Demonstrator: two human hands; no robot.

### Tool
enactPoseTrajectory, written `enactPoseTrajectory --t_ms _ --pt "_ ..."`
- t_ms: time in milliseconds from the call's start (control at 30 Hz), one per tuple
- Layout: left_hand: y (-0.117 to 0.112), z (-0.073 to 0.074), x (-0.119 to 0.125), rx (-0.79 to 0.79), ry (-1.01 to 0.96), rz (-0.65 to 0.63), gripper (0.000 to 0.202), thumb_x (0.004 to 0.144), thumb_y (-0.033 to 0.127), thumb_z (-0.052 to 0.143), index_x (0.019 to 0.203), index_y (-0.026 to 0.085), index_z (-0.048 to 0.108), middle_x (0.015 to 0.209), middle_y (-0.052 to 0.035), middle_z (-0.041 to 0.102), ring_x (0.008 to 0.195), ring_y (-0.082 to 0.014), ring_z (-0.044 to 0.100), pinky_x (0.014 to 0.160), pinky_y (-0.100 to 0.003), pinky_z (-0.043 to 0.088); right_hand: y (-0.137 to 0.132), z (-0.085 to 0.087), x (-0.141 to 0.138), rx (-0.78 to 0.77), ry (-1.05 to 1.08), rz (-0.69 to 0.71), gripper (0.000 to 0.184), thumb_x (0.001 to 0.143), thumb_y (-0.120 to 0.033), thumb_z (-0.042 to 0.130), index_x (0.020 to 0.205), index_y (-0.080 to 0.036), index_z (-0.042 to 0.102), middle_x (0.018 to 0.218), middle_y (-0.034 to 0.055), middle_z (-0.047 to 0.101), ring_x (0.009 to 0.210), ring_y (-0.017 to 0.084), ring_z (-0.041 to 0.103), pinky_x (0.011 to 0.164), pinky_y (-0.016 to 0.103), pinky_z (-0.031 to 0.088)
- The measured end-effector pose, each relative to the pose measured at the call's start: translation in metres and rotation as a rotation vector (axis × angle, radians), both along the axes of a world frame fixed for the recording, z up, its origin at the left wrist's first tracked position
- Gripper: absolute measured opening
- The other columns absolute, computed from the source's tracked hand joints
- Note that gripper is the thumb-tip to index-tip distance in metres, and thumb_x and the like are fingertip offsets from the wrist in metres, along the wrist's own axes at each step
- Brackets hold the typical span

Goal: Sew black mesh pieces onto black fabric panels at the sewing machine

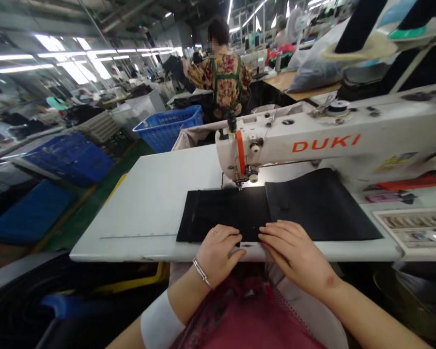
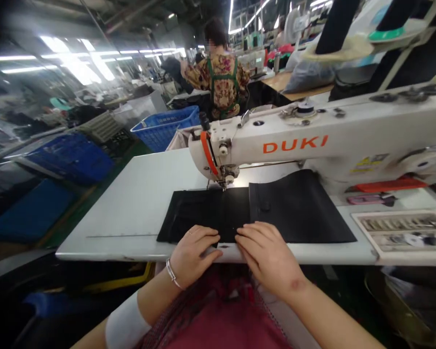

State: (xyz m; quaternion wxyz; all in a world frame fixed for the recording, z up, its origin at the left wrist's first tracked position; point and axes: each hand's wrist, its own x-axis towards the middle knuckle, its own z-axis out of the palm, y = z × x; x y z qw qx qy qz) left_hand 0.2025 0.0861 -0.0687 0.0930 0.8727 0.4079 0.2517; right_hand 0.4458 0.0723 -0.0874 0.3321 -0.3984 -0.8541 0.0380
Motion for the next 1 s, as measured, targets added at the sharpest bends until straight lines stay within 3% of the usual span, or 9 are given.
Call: enactPoseTrajectory --t_ms 133,333,500,733,1000 --pt "0.009 0.004 -0.003 -0.054 -0.056 -0.053 0.015 0.083 0.020 0.071 0.097 0.017 0.068 0.106 -0.0058 0.067 0.099 -0.0197 0.060 0.091 -0.039 0.051 0.011 -0.004 -0.004 -0.037 -0.005 0.018 0.026 0.091 -0.018 0.055 0.115 -0.023 0.065 0.115 0.0049 0.067 0.107 0.019 0.059 0.099 0.044 0.044" --pt "0.008 0.002 -0.007 0.132 0.082 -0.147 0.016 0.093 0.018 0.055 0.105 0.014 0.065 0.111 -0.0082 0.065 0.100 -0.0183 0.060 0.092 -0.037 0.052 0.010 -0.010 0.000 -0.043 -0.015 0.007 0.030 0.090 -0.019 0.057 0.118 -0.025 0.064 0.118 0.0029 0.066 0.110 0.018 0.060 0.103 0.043 0.042" --pt "0.005 0.005 -0.006 0.097 0.127 -0.140 0.020 0.094 0.013 0.049 0.109 0.013 0.062 0.114 -0.0095 0.062 0.105 -0.0201 0.056 0.095 -0.038 0.050 0.008 -0.010 -0.001 -0.033 -0.023 -0.011 0.031 0.089 -0.020 0.057 0.119 -0.025 0.064 0.117 0.0032 0.067 0.110 0.019 0.060 0.103 0.043 0.043" --pt "0.000 0.011 0.005 0.039 0.029 0.009 0.014 0.094 0.020 0.054 0.092 0.018 0.067 0.089 -0.0038 0.058 0.085 -0.0172 0.052 0.080 -0.034 0.047 0.007 -0.007 -0.003 -0.029 -0.033 -0.028 0.031 0.088 -0.019 0.058 0.118 -0.025 0.064 0.117 0.0031 0.067 0.109 0.019 0.060 0.103 0.043 0.044" --pt "-0.007 0.002 0.015 -0.004 0.016 0.073 0.016 0.096 0.024 0.051 0.093 0.018 0.067 0.086 -0.0025 0.057 0.082 -0.0157 0.054 0.078 -0.033 0.045 0.006 -0.006 -0.003 -0.036 -0.046 -0.036 0.031 0.087 -0.019 0.059 0.116 -0.025 0.065 0.117 0.0021 0.067 0.109 0.019 0.061 0.103 0.042 0.044"
